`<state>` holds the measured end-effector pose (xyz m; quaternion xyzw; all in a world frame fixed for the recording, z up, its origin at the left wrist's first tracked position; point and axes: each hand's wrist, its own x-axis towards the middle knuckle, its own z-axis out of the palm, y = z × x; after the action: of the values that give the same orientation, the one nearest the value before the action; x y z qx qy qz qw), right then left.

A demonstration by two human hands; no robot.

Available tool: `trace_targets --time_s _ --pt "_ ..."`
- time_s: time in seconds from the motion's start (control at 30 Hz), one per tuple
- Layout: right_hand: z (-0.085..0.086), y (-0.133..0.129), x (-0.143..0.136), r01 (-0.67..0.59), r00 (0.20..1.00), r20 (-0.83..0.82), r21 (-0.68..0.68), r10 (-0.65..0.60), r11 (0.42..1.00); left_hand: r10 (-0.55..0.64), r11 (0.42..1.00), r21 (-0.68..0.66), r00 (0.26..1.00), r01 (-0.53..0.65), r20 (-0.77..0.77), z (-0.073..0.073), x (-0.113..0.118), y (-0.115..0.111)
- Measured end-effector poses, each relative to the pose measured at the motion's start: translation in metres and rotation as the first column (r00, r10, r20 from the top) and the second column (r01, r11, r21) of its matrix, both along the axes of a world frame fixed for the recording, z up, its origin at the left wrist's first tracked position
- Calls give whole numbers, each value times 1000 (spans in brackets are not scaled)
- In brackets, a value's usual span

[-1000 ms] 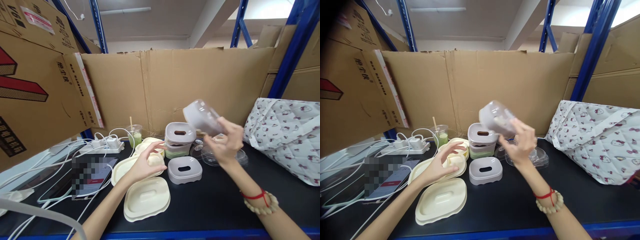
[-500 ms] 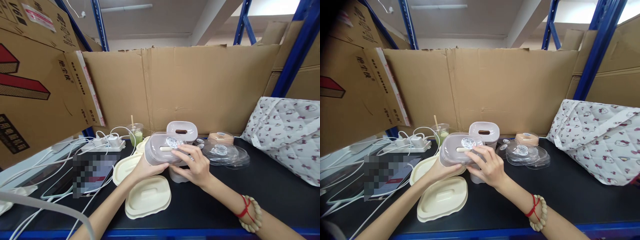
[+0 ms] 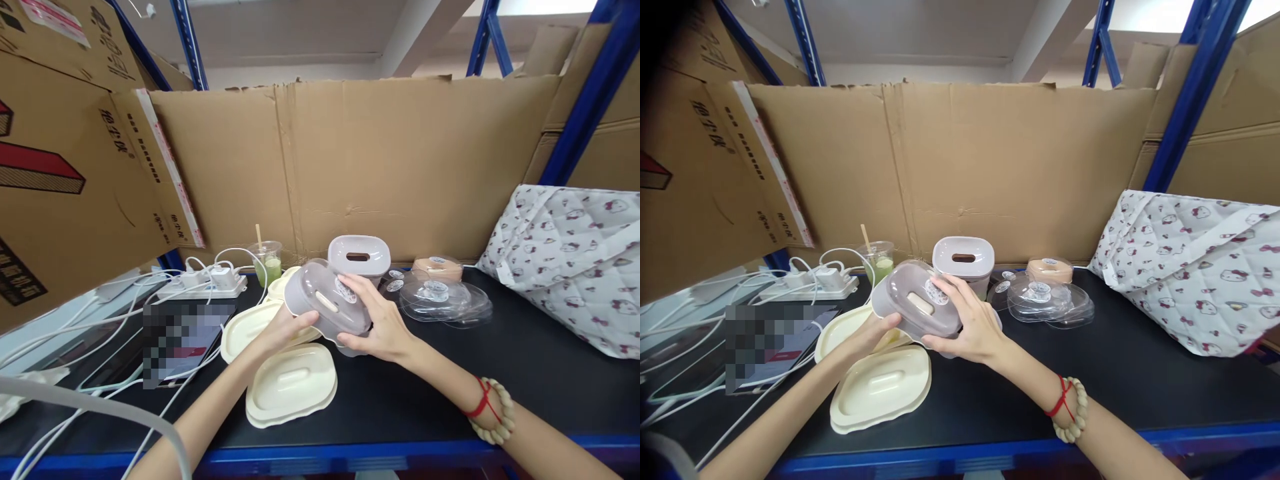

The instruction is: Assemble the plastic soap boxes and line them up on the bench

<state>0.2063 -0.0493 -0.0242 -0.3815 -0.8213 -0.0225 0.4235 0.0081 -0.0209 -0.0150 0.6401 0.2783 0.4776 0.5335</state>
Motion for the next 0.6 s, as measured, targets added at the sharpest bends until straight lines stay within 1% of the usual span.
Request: trace_targets --time_s 0.1,0.17,0.23,0.3,0.37,0.4,0.47,0.5,0.53,0.57,0.6 --pt "0 3 3 -46 998 -44 74 49 996 -19 1000 -13 999 19 26 -5 -2 4" --pt "3 5 7 -64 993 -91 148 78 987 2 999 -54 998 1 56 -8 -4 7" --pt "9 9 14 -15 987 -152 234 52 972 28 993 -120 993 -13 118 -8 -4 9" --pt "18 13 28 135 971 -230 321 -62 937 65 984 -177 976 -28 206 -4 -4 10" --pt "29 19 47 343 921 -311 367 -234 865 129 976 -204 947 -70 293 3 -4 9" --pt "34 22 58 444 881 -341 360 -327 821 166 972 -212 930 -99 329 7 -3 8" --pt "41 28 82 627 767 -384 272 -515 730 230 961 -233 891 -146 392 15 -2 6" --pt "42 30 93 692 706 -390 206 -591 691 257 954 -251 871 -161 419 18 -2 5" --pt "41 33 103 733 661 -377 138 -649 666 281 947 -275 851 -169 443 21 -1 4" --pt "39 36 111 751 638 -344 79 -689 656 305 937 -301 833 -176 462 23 -1 4" --pt "36 38 118 754 634 -299 33 -713 656 325 928 -326 818 -180 474 25 0 3"
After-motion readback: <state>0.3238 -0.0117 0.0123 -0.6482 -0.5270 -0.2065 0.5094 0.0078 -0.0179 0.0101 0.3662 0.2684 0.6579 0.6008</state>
